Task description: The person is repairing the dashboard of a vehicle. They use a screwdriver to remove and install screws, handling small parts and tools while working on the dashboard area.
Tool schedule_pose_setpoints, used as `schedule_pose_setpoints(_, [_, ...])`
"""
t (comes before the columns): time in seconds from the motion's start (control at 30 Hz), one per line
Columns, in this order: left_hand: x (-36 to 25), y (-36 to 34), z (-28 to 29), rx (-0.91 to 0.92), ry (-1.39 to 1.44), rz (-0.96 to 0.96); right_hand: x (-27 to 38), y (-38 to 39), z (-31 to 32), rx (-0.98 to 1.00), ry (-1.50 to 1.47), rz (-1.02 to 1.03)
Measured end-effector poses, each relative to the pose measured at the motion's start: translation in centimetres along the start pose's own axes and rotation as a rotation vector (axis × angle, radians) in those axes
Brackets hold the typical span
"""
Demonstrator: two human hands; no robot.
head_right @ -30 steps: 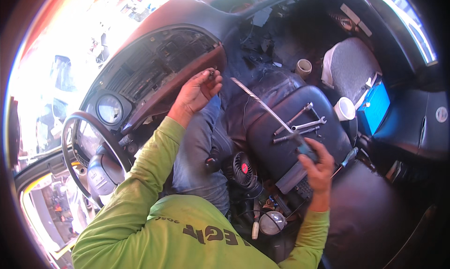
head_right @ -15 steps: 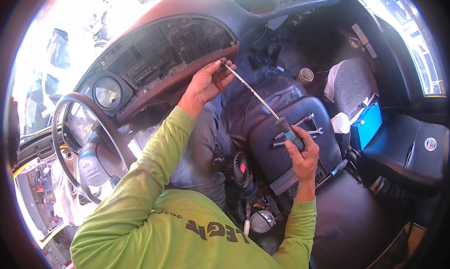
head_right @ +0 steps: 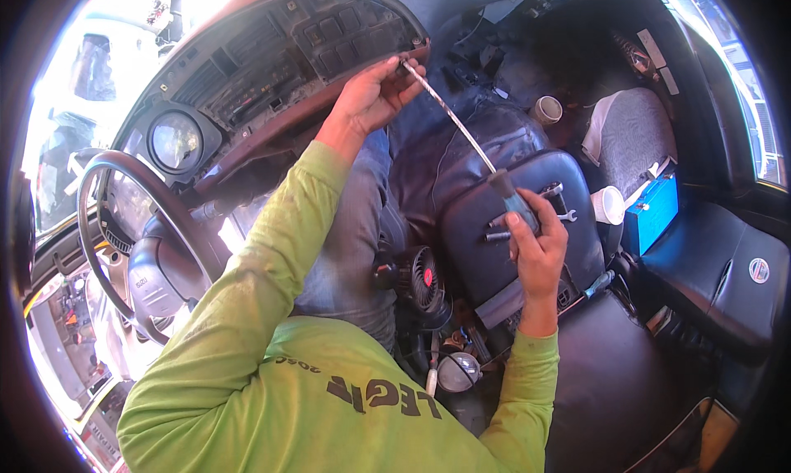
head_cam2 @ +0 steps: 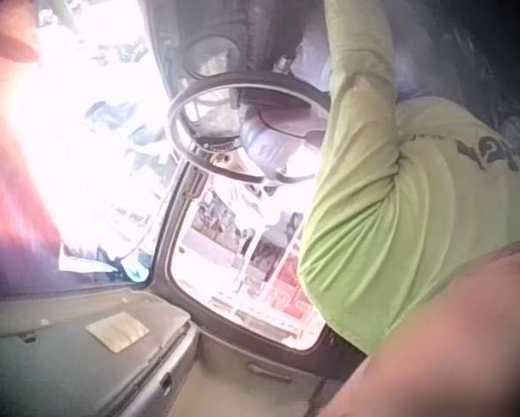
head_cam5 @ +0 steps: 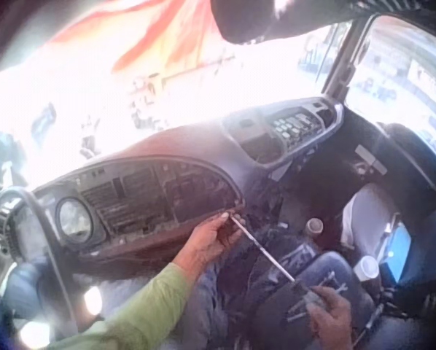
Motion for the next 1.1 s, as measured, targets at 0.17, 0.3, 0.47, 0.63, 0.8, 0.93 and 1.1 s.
schedule_pose_setpoints(0.17, [1.0, -4.2, 0.2, -0.131, 0.186, -0.11, 1.2, -3.0, -1.4, -0.03, 0.133, 0.034])
schedule_pose_setpoints(0.3, [2.0, -5.2, 0.4, -0.276, 0.282, -0.196, 2.6, -4.7, -1.3, -0.065, 0.291, 0.037])
schedule_pose_setpoints(0.47, [2.6, -6.0, 0.5, -0.329, 0.399, -0.24, 4.0, -6.3, -0.9, -0.046, 0.341, 0.049])
schedule_pose_setpoints(0.63, [2.7, -6.7, 0.7, -0.349, 0.445, -0.257, 5.4, -7.8, -0.3, -0.013, 0.31, -0.019])
schedule_pose_setpoints(0.8, [2.7, -6.4, 0.3, -0.376, 0.416, -0.267, 6.0, -9.1, 1.1, 0.026, 0.073, -0.142])
schedule_pose_setpoints(0.93, [2.3, -5.8, 0.0, -0.374, 0.416, -0.198, 4.9, -8.9, 0.9, 0.012, 0.05, -0.193])
schedule_pose_setpoints(1.1, [2.0, -5.8, 0.1, -0.395, 0.44, -0.166, 4.2, -7.7, -0.2, 0.005, -0.021, -0.136])
Point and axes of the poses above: each hand's wrist, its own y-axis away from the middle knuckle, its own z-axis out of the back of the hand, x = y × z, the point moved 5 cm from there along -y, towards the middle knuckle, and after that the axes turned 15 degrees about x, right-handed, at the moved point
